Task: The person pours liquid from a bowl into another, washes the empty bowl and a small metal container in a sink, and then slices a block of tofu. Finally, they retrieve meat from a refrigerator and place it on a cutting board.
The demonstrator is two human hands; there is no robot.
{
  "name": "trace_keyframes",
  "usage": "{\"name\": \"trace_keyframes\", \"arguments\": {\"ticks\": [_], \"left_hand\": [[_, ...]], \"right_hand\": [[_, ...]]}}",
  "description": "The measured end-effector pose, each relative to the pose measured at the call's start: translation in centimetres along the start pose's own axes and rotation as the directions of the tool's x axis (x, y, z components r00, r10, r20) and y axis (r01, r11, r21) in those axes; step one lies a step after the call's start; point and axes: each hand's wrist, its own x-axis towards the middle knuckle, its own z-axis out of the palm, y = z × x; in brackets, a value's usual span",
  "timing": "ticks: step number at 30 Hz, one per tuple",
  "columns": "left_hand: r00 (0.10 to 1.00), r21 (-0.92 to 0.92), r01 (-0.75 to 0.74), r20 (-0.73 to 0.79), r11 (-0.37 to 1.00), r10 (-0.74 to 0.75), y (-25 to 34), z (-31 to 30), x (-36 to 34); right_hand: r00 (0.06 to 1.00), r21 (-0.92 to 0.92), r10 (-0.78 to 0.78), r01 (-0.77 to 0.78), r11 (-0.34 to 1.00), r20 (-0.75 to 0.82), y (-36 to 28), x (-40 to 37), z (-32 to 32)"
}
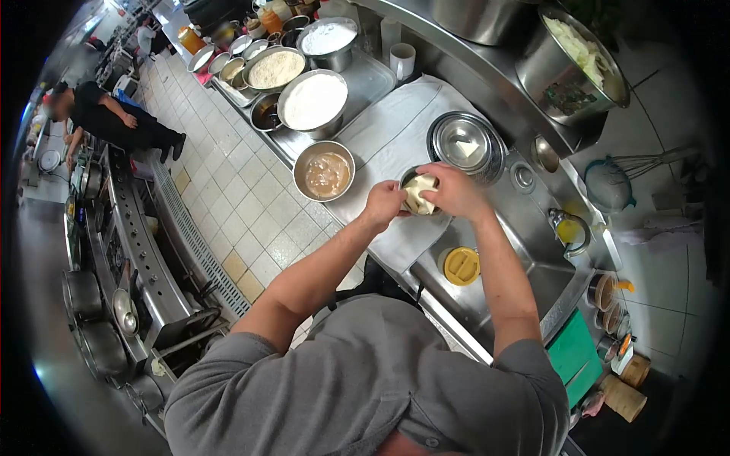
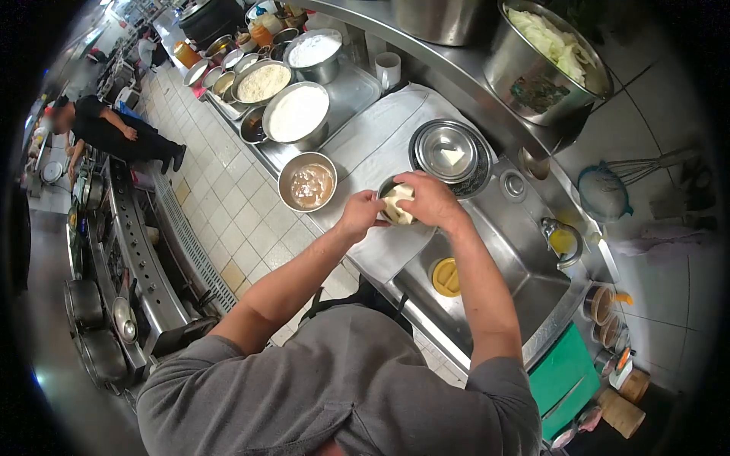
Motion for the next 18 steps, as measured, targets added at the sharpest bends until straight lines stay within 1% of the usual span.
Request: {"name": "trace_keyframes", "arguments": {"ticks": [1,3,4,5,6,7,8,9,10,11,12,14,16,17,18], "left_hand": [[1.0,0.022,0.006,-0.014,1.0,-0.006,-0.1,-0.1,-0.5],[1.0,0.026,0.015,-0.026,1.0,-0.014,-0.5,-0.6,-1.4],[0.999,0.023,0.028,-0.034,0.999,-0.027,-0.7,-1.0,-2.0],[1.0,-0.007,0.006,-0.031,1.0,-0.006,-1.4,-1.4,-2.3],[0.999,0.053,-0.034,-0.023,0.998,0.036,-3.3,-2.9,-1.8],[0.997,0.015,-0.058,-0.057,0.998,0.059,-3.1,-2.9,-2.9],[0.995,0.061,-0.042,-0.085,0.997,0.047,-2.9,-2.9,-3.6],[0.993,0.058,-0.083,-0.077,0.995,0.087,-3.7,-3.6,-3.8],[0.992,0.015,-0.079,-0.093,0.997,0.08,-3.1,-3.5,-5.0],[0.996,0.016,-0.052,-0.074,0.998,0.053,-2.5,-3.7,-5.9],[0.995,0.018,-0.025,-0.099,1.0,0.027,-1.9,-3.6,-6.7],[0.992,0.024,-0.042,-0.116,0.999,0.044,-1.2,-3.7,-7.9],[0.989,0.04,-0.064,-0.129,0.997,0.068,-0.8,-4.0,-8.3],[0.988,0.059,-0.073,-0.13,0.996,0.08,-0.5,-4.0,-8.3],[0.987,0.056,-0.086,-0.132,0.995,0.093,-0.2,-4.0,-8.2]], "right_hand": [[0.996,0.02,0.088,-0.088,0.996,-0.014,-0.8,-0.1,-0.5],[0.954,0.043,0.257,-0.254,0.966,-0.152,2.8,1.4,-1.1],[0.928,-0.089,0.24,-0.275,0.957,-0.286,5.7,2.6,-1.1],[0.89,-0.163,0.304,-0.374,0.913,-0.34,7.3,3.4,-1.4],[0.887,-0.283,0.304,-0.408,0.868,-0.346,9.5,4.0,-1.1],[0.87,-0.348,0.417,-0.488,0.801,-0.262,10.8,5.0,-0.9],[0.847,-0.394,0.505,-0.526,0.754,-0.165,10.4,6.0,-1.1],[0.864,-0.4,0.462,-0.503,0.766,-0.201,10.1,6.2,-0.3],[0.897,-0.444,0.401,-0.442,0.78,-0.188,11.1,6.4,0.7],[0.925,-0.486,0.338,-0.379,0.787,-0.174,12.0,6.7,1.7],[0.936,-0.48,0.306,-0.351,0.804,-0.171,12.5,6.7,2.0],[0.956,-0.469,0.241,-0.291,0.834,-0.165,13.4,6.7,2.7],[0.956,-0.326,0.099,-0.189,0.926,-0.275,15.6,6.5,2.8],[0.957,-0.332,0.084,-0.177,0.926,-0.277,16.3,6.2,2.5],[0.942,-0.193,0.135,-0.2,0.961,-0.307,17.1,5.9,2.2]]}}
